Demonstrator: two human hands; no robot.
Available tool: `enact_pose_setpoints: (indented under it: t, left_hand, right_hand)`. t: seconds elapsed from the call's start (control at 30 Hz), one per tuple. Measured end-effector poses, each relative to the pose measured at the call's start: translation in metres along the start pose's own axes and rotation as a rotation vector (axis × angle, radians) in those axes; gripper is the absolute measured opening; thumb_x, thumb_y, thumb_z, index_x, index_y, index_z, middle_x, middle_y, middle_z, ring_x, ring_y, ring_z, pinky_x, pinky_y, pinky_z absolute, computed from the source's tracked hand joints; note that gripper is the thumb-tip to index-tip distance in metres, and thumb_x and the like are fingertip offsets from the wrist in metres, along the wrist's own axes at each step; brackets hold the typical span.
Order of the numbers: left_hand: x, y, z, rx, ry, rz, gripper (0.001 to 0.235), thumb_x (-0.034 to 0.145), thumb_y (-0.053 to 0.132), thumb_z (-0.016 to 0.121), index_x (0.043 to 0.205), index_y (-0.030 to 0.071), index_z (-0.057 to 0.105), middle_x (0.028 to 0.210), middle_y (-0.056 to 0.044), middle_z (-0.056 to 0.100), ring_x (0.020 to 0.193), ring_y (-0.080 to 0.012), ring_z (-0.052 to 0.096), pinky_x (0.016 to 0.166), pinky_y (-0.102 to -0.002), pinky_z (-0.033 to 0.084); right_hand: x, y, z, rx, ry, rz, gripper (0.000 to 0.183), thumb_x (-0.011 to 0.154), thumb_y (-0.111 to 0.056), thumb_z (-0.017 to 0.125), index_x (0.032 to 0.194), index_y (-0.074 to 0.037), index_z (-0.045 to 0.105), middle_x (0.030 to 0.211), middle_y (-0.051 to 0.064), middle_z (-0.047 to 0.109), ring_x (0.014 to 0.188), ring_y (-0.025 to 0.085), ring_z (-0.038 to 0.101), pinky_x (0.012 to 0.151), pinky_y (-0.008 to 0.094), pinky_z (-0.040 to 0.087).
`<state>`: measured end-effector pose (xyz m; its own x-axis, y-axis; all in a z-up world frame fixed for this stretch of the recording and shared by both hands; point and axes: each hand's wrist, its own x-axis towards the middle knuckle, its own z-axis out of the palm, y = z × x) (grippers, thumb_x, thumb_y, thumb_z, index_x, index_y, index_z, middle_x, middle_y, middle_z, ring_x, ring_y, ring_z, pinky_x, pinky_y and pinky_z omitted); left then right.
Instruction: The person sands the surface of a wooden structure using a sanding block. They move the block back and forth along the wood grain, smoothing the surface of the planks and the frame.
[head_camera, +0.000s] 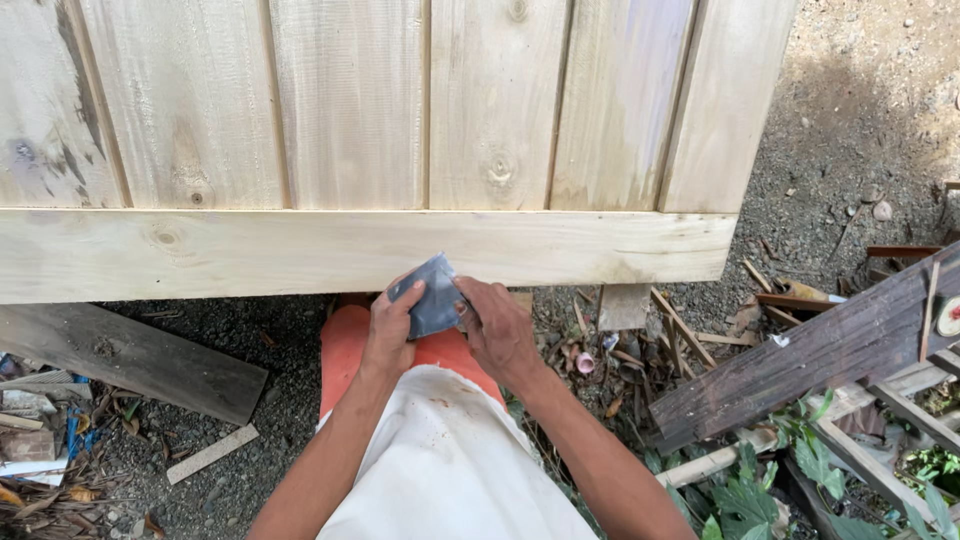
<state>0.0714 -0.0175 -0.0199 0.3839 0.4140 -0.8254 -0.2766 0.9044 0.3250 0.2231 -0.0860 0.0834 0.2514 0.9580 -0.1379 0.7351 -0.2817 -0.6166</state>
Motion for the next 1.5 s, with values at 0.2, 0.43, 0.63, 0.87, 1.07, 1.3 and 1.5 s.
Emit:
enact_pose_setpoints:
  t: [0.2, 0.43, 0.63, 0.87, 1.07, 1.3, 1.5]
  left_hand:
    - [0.011, 0.015, 0.024, -0.045, -0.115, 0.025, 0.034, 0.095, 0.012, 0.067, 0.126, -0.003, 0.065, 0.108, -0.005, 0.072, 0.094, -0.0148, 0.067, 0.086, -0.032, 0.056]
    - [-0.023, 0.02, 0.066, 0.353, -0.184, 0.377, 0.037, 0.103, 0.023, 0.068, 0.127, -0.005, 0.07, 0.104, 0.002, 0.068, 0.093, -0.0065, 0.055, 0.086, -0.022, 0.046]
    - [-0.037, 0.009, 0.089, 0.374, -0.251, 0.274, 0.044, 0.098, 0.027, 0.069, 0.129, -0.004, 0.066, 0.111, 0.0, 0.072, 0.099, -0.0069, 0.06, 0.092, -0.021, 0.048]
    - [-0.03, -0.008, 0.077, 0.744, -0.343, 0.258, 0.044, 0.101, 0.029, 0.065, 0.133, -0.001, 0.066, 0.107, 0.0, 0.073, 0.096, -0.0046, 0.059, 0.088, -0.019, 0.05]
    - [-0.015, -0.006, 0.028, 0.772, -0.101, 0.184, 0.037, 0.099, 0.025, 0.065, 0.126, -0.001, 0.068, 0.092, 0.002, 0.065, 0.08, -0.007, 0.052, 0.071, -0.022, 0.047]
    - [-0.023, 0.013, -0.001, 0.639, 0.001, 0.135, 0.035, 0.098, 0.024, 0.066, 0.122, 0.0, 0.067, 0.098, 0.002, 0.068, 0.084, -0.0043, 0.057, 0.075, -0.02, 0.05]
    - [-0.03, 0.024, -0.008, 0.669, 0.054, 0.156, 0.035, 0.097, 0.022, 0.067, 0.123, -0.001, 0.068, 0.104, 0.001, 0.069, 0.092, -0.0052, 0.058, 0.083, -0.02, 0.047]
  right_hand:
    - [-0.021, 0.045, -0.028, -0.153, -0.246, -0.118, 0.039, 0.088, -0.007, 0.067, 0.125, 0.001, 0.063, 0.112, 0.017, 0.072, 0.096, 0.032, 0.069, 0.077, 0.041, 0.058]
    - [-0.043, 0.045, -0.034, 0.794, 0.256, 0.905, 0.041, 0.085, -0.007, 0.073, 0.126, 0.0, 0.069, 0.1, 0.01, 0.076, 0.082, 0.016, 0.07, 0.074, 0.03, 0.057]
    - [-0.04, 0.033, -0.017, 1.128, 0.43, 0.806, 0.04, 0.084, -0.003, 0.074, 0.122, 0.006, 0.068, 0.107, 0.009, 0.075, 0.092, 0.014, 0.069, 0.084, 0.028, 0.056]
    - [-0.051, 0.052, -0.025, 1.035, 0.464, 0.759, 0.037, 0.087, -0.003, 0.074, 0.122, 0.007, 0.069, 0.104, 0.009, 0.073, 0.089, 0.014, 0.067, 0.081, 0.028, 0.054]
    - [-0.044, 0.131, -0.08, -0.195, 0.341, 0.344, 0.036, 0.094, -0.002, 0.066, 0.129, -0.004, 0.068, 0.111, 0.013, 0.073, 0.095, 0.028, 0.069, 0.083, 0.037, 0.054]
    - [-0.015, 0.187, -0.083, -0.618, 0.145, 0.128, 0.045, 0.086, 0.0, 0.065, 0.129, -0.013, 0.068, 0.131, 0.005, 0.066, 0.115, 0.029, 0.061, 0.092, 0.045, 0.051]
    - [-0.01, 0.192, -0.073, -0.613, 0.163, 0.091, 0.045, 0.086, -0.001, 0.064, 0.129, -0.013, 0.067, 0.132, 0.006, 0.065, 0.117, 0.03, 0.06, 0.095, 0.046, 0.049]
